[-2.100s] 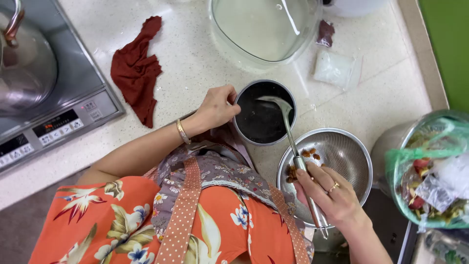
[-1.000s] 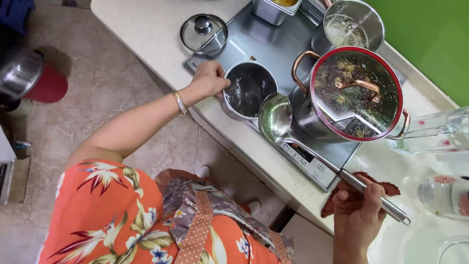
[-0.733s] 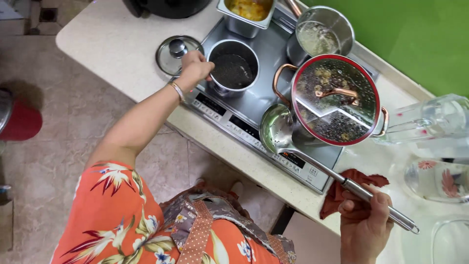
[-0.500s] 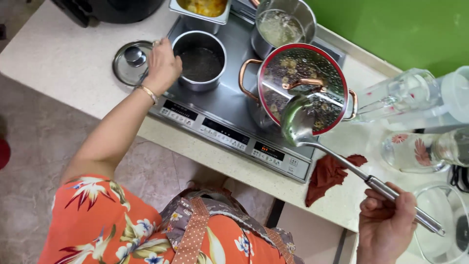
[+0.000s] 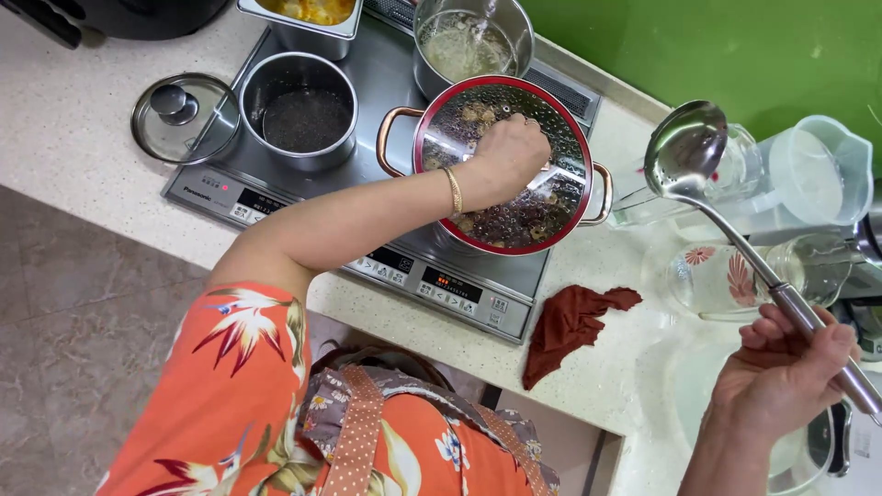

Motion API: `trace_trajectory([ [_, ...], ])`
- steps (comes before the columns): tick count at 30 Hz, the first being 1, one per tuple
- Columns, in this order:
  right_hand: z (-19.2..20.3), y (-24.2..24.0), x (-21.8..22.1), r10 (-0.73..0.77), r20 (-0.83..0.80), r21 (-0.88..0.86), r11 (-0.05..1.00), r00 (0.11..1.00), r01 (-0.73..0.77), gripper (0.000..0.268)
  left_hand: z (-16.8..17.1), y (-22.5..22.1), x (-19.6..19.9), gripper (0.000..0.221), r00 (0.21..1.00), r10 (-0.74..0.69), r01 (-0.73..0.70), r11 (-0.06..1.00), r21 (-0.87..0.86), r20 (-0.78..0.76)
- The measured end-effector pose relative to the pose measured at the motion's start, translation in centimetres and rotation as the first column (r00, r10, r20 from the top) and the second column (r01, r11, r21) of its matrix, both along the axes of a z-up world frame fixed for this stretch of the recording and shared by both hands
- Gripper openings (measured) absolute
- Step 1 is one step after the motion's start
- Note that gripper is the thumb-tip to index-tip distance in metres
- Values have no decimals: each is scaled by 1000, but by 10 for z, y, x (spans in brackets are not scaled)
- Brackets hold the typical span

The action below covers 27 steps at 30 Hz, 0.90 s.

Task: Preparing dried ingredients by washing them in a strainer and cutting them with scissors.

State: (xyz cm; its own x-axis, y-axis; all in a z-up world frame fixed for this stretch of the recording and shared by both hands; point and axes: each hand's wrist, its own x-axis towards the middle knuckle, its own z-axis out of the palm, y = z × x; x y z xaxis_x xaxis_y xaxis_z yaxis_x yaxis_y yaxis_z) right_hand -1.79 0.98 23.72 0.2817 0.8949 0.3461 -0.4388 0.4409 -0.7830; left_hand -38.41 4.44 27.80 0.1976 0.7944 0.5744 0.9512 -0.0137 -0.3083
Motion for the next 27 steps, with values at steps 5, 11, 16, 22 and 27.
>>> trace_trajectory([
  [5,-6,60,-2,19,93,185,982,996,-36,29,34,-37,3,9,998,55,-55,998,-9,18],
  [11,-13,84,-45,138,206,368,906,969,-207,17,88,-109,-3,8,937,-278,181,904,388,212],
  [16,-21,74,-99,10,544,710,527,839,-467,33,103,-135,-2,13,782,-535,311,781,542,322],
  [22,-3,73,-133,-412,746,650,281,523,-706,35,97,-142,-4,11,739,-553,273,768,579,385],
  [27,10,88,-144,-612,675,650,230,412,-724,23,90,-142,-11,11,722,-536,217,775,593,437],
])
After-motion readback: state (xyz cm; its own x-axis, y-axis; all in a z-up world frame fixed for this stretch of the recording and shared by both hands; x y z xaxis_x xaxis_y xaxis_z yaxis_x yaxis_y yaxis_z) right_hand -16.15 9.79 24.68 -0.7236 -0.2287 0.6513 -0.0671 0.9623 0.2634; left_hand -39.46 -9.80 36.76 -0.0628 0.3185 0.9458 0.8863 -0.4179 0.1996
